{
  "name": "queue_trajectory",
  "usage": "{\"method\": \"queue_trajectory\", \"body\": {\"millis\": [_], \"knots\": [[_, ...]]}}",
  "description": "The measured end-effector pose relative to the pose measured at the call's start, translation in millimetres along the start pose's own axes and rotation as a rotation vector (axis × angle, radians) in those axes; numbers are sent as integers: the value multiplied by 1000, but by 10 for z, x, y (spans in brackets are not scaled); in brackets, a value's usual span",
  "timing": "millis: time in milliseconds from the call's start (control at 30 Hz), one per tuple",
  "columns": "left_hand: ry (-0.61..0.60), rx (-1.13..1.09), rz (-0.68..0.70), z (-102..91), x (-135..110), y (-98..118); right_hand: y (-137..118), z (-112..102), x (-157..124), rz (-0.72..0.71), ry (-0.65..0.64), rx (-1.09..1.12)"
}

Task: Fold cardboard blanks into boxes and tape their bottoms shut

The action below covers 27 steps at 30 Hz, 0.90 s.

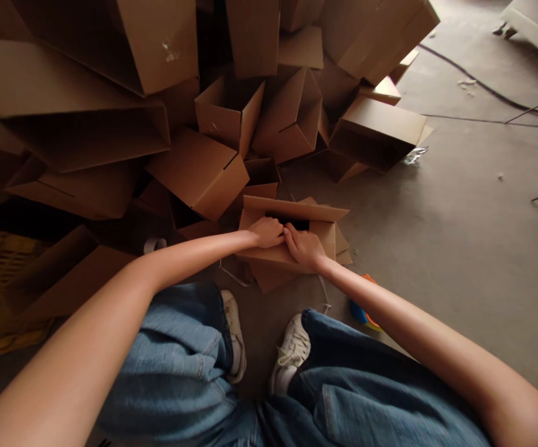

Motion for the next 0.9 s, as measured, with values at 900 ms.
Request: {"method": "queue_trajectory", "body": {"millis": [900], "knots": [[-26, 53, 0, -5, -2, 36, -18, -17, -10, 14, -18, 6]]}}
Point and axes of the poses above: each hand's wrist, its own x-axis towards the middle knuckle, its own z-axis out of the palm, y = z × x, the point moved 2 cm from there along x, towards the middle knuckle, and after that the axes turned 2 degrees about x, right-handed, at the moved point
